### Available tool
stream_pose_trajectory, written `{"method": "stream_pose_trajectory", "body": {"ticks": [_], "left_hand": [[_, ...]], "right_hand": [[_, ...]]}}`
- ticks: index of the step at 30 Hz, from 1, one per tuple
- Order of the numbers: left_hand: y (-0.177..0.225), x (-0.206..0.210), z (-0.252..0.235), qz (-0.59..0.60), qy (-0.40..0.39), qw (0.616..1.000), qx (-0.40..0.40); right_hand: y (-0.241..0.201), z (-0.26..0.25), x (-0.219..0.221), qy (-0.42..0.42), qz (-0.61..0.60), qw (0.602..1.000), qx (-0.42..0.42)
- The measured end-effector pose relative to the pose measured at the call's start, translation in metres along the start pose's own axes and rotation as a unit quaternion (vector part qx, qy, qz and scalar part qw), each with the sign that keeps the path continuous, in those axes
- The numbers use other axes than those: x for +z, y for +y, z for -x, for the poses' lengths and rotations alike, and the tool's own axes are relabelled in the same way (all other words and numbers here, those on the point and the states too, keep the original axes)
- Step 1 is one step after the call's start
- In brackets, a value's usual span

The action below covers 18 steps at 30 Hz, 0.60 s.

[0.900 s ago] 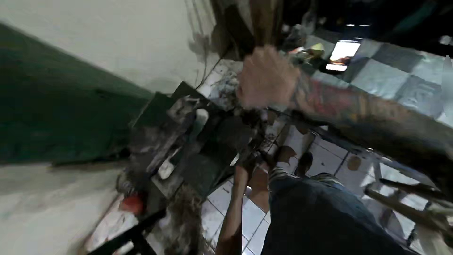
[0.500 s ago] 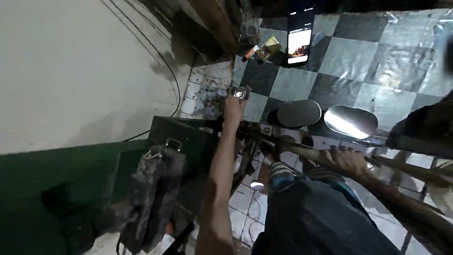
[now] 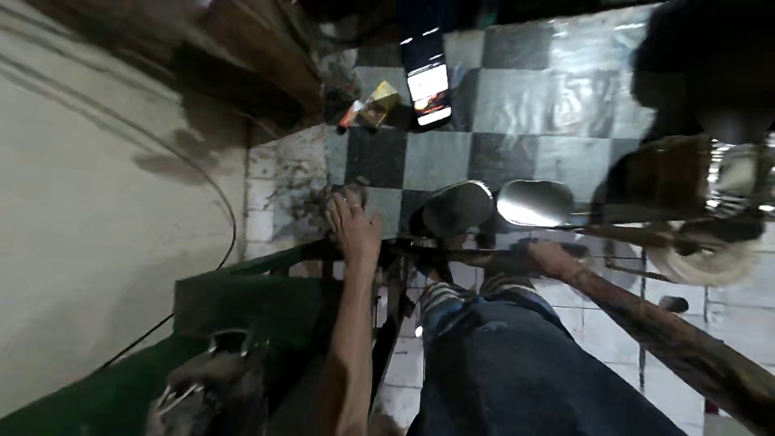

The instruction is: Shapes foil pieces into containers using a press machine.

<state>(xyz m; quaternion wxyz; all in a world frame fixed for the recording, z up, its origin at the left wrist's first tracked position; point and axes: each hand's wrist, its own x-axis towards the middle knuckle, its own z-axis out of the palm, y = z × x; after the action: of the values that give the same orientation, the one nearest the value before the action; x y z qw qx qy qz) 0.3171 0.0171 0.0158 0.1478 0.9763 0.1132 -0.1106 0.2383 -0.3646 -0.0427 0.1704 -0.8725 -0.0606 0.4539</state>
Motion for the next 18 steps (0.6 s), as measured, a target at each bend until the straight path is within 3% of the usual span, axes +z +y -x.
{"method": "stream_pose_trajectory", "body": {"ticks": [3, 5, 9, 11, 14, 16, 18], "left_hand": [[0.065, 0.019, 0.017, 0.032, -0.013, 0.965, 0.262], [0.101, 0.046, 0.020, 0.045, -0.060, 0.931, 0.358], [0.122, 0.046, 0.012, 0.036, -0.167, 0.922, 0.349], [0.117, 0.028, -0.002, 0.074, -0.226, 0.907, 0.348], [0.118, 0.011, -0.021, 0.028, -0.305, 0.892, 0.333], [0.125, 0.012, -0.027, 0.001, -0.309, 0.887, 0.343], [0.123, 0.027, -0.015, 0.000, -0.244, 0.892, 0.379]], "right_hand": [[-0.042, 0.043, -0.048, 0.193, -0.089, 0.970, -0.120], [-0.046, 0.047, -0.070, 0.291, -0.064, 0.943, -0.147], [-0.006, 0.003, -0.096, 0.190, 0.032, 0.963, -0.189], [0.007, -0.008, -0.117, 0.113, 0.022, 0.967, -0.228], [0.015, -0.021, -0.143, 0.033, -0.016, 0.968, -0.249], [0.015, -0.026, -0.148, 0.032, -0.016, 0.968, -0.250], [0.013, -0.024, -0.136, 0.048, 0.012, 0.965, -0.257]]}}
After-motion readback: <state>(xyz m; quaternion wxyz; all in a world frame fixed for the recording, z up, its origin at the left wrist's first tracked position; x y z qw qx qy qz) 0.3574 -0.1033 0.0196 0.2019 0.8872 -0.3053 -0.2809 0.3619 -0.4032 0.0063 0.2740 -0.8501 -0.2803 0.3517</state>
